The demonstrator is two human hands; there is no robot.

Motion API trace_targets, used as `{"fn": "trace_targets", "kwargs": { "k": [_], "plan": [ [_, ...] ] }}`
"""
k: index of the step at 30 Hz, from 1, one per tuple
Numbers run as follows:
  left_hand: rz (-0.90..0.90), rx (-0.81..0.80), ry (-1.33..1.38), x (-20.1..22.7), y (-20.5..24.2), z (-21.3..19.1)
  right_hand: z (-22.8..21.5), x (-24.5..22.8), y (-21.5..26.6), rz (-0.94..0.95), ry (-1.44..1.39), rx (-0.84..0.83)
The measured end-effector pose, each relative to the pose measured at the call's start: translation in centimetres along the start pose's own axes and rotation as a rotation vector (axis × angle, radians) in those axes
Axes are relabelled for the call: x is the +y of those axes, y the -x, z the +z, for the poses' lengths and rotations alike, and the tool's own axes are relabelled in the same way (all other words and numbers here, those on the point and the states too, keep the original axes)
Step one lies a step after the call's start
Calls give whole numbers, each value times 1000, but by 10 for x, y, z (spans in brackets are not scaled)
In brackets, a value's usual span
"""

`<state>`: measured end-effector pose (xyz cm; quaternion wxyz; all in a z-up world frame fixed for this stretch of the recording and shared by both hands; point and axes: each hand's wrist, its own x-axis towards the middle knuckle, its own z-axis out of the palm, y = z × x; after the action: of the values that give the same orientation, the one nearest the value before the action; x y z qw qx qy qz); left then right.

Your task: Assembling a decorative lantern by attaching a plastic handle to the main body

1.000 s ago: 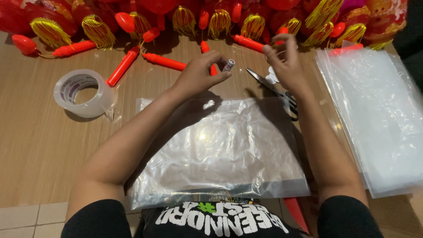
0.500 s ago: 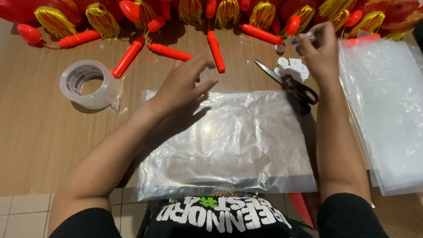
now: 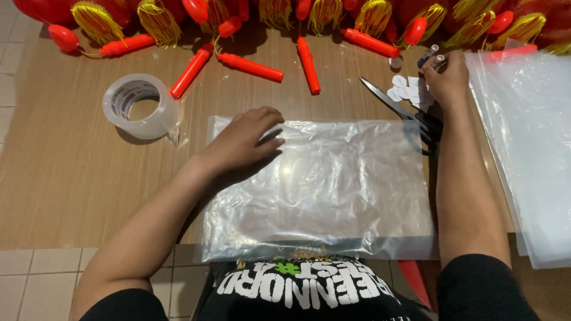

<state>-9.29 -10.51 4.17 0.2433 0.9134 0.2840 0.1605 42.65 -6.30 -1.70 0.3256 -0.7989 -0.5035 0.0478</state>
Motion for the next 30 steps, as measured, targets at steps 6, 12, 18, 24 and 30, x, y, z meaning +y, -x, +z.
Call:
{"fn": "trace_targets", "kwargs": {
  "k": [6,12,18,24,30],
  "plan": [
    [-3,-229,-36,-4,5,20,-3,-16,9,58,-46,4],
    [-5,-241,-39,-10,6,23,-30,-48,31,225,-167,-137],
    [29,-213,-75,-13,6,30,-82,-109,55,-47,-211,0],
    [16,-200,-86,-14,7,31,-51,-256,92,-505,-415,-126],
    [24,-199,-112,-14,6,33,26,-369,122,-611,-349,-555]
  ]
}}
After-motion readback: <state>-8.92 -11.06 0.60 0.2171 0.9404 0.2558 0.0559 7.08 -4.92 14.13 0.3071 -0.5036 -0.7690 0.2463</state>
